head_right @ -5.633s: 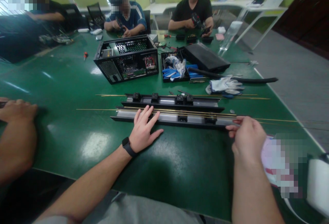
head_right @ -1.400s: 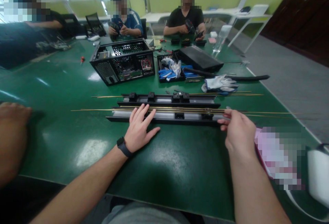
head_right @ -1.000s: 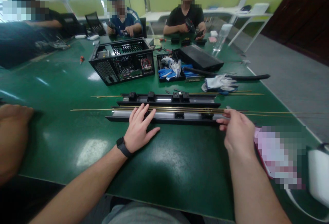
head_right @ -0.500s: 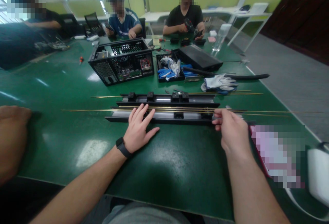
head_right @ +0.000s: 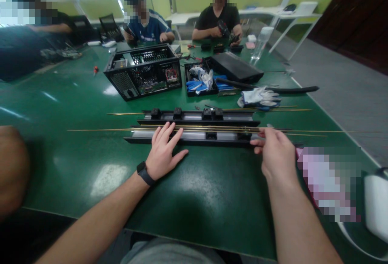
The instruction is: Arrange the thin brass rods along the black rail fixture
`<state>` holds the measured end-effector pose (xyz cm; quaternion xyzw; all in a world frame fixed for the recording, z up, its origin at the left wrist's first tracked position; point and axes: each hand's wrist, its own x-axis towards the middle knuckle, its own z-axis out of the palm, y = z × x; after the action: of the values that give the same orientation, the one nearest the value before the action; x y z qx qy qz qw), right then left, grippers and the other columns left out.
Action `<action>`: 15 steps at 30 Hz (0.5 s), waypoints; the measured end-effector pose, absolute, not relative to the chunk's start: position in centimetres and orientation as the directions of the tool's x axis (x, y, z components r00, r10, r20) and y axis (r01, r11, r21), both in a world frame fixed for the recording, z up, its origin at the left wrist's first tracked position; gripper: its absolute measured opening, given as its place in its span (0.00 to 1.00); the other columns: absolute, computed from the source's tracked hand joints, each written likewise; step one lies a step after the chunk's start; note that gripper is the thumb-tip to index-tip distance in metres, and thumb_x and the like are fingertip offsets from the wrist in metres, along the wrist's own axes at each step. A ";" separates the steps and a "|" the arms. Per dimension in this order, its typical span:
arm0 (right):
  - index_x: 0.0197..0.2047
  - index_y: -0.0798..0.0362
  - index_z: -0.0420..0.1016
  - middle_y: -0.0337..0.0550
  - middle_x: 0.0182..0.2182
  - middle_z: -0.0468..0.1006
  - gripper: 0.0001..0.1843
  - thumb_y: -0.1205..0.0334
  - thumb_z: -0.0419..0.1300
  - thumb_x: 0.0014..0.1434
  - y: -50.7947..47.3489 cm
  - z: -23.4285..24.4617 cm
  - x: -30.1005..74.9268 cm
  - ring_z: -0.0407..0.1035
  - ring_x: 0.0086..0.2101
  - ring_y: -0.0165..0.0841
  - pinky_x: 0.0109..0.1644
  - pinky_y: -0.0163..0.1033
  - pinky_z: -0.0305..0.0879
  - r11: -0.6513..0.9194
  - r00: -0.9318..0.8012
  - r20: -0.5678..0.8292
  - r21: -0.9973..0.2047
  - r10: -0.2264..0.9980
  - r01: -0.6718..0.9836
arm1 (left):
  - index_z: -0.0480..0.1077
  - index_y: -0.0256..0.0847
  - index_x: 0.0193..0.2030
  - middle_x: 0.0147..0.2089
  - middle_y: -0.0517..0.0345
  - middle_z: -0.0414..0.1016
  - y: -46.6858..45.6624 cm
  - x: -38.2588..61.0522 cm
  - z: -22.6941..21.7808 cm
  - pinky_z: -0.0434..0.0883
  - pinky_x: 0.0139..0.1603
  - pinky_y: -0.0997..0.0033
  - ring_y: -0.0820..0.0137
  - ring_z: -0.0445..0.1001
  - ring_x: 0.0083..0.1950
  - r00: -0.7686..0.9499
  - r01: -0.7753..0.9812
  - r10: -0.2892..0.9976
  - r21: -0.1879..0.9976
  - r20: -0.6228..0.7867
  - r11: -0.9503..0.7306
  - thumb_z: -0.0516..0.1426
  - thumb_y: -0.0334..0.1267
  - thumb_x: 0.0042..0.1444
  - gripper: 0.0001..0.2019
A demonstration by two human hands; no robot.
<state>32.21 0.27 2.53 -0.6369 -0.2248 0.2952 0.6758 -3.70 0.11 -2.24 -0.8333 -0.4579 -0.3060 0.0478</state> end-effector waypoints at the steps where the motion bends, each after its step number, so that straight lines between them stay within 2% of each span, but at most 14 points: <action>1: 0.39 0.54 0.83 0.46 0.39 0.86 0.09 0.58 0.75 0.63 0.3 2.6 32.3 0.77 0.24 0.28 0.19 0.28 0.61 0.020 0.748 -0.080 -0.992 0.659 -0.123 | 0.72 0.44 0.86 0.90 0.30 0.70 0.1 -3.7 -2.2 0.61 0.93 0.24 0.36 0.65 0.93 0.391 0.793 0.736 0.202 0.553 -0.574 0.71 0.44 0.76 0.36; 4: 0.38 0.55 0.84 0.46 0.37 0.86 0.08 0.59 0.74 0.64 0.5 2.6 32.5 0.77 0.25 0.28 0.20 0.27 0.61 0.004 0.769 -0.095 -0.992 0.632 -0.126 | 0.72 0.46 0.87 0.90 0.32 0.70 0.0 -3.7 -2.1 0.60 0.93 0.24 0.37 0.65 0.93 0.385 0.797 0.747 0.213 0.542 -0.565 0.71 0.44 0.76 0.36; 10: 0.38 0.54 0.83 0.47 0.37 0.86 0.14 0.53 0.77 0.63 0.4 2.7 32.2 0.76 0.25 0.28 0.20 0.28 0.61 -0.030 0.720 -0.096 -0.994 0.687 -0.104 | 0.71 0.46 0.87 0.90 0.32 0.70 0.1 -3.7 -2.1 0.60 0.93 0.24 0.37 0.64 0.93 0.389 0.796 0.746 0.211 0.541 -0.568 0.71 0.43 0.76 0.36; 13: 0.38 0.54 0.83 0.47 0.38 0.86 0.12 0.54 0.76 0.64 0.3 2.9 32.0 0.76 0.25 0.28 0.20 0.28 0.60 -0.019 0.763 -0.081 -0.996 0.642 -0.090 | 0.70 0.47 0.88 0.90 0.32 0.69 0.1 -3.7 -2.0 0.61 0.93 0.23 0.36 0.64 0.94 0.390 0.794 0.749 0.217 0.536 -0.568 0.71 0.43 0.75 0.38; 15: 0.38 0.54 0.84 0.48 0.38 0.86 0.12 0.54 0.74 0.66 0.3 2.9 31.9 0.75 0.24 0.27 0.20 0.27 0.59 -0.033 0.744 -0.078 -0.997 0.663 -0.075 | 0.69 0.48 0.89 0.90 0.33 0.69 0.0 -3.7 -1.9 0.60 0.93 0.22 0.36 0.64 0.94 0.386 0.795 0.755 0.224 0.530 -0.564 0.72 0.43 0.75 0.39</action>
<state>31.89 0.26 2.90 -0.6620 -0.2221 0.2801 0.6588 -3.70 0.02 -1.95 -0.8319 -0.4657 -0.3000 0.0333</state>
